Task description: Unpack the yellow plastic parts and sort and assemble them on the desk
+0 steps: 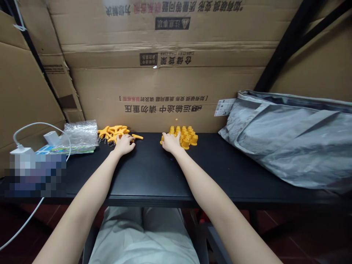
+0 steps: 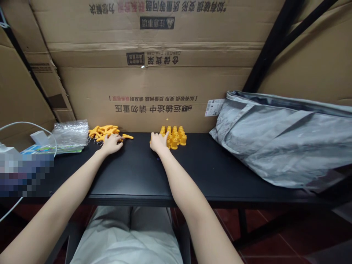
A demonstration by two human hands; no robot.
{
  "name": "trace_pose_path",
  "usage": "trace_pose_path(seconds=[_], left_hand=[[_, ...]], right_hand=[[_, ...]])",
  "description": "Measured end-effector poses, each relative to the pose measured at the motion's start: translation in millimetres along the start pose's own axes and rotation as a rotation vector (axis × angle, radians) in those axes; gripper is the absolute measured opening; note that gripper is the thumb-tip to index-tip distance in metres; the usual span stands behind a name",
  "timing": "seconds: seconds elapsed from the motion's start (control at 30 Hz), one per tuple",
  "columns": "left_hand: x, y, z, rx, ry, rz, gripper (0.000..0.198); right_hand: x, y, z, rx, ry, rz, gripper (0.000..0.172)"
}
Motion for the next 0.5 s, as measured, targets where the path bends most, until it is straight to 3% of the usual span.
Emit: trace_pose_path(seconds=[0.33,0.5], left_hand=[[-7.6,11.0,-2.7,-0.015,0.069,-0.073,0.023],[-8.0,3.2,-3.7,-0.109,0.085,-0.054,0.024]], right_hand=[[0.5,0.3,-2.7,-0.050,-0.025,-0.006,0.035],[7.4,-3.0,-1.6,-0.076,-0.069,-0.027,0.033]])
Point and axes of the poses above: each hand's wrist, its own z-axis away from the middle knuckle, its own y-axis out of the palm, x = y × z, the point moved 8 cm from there along -z, towards the middle knuckle
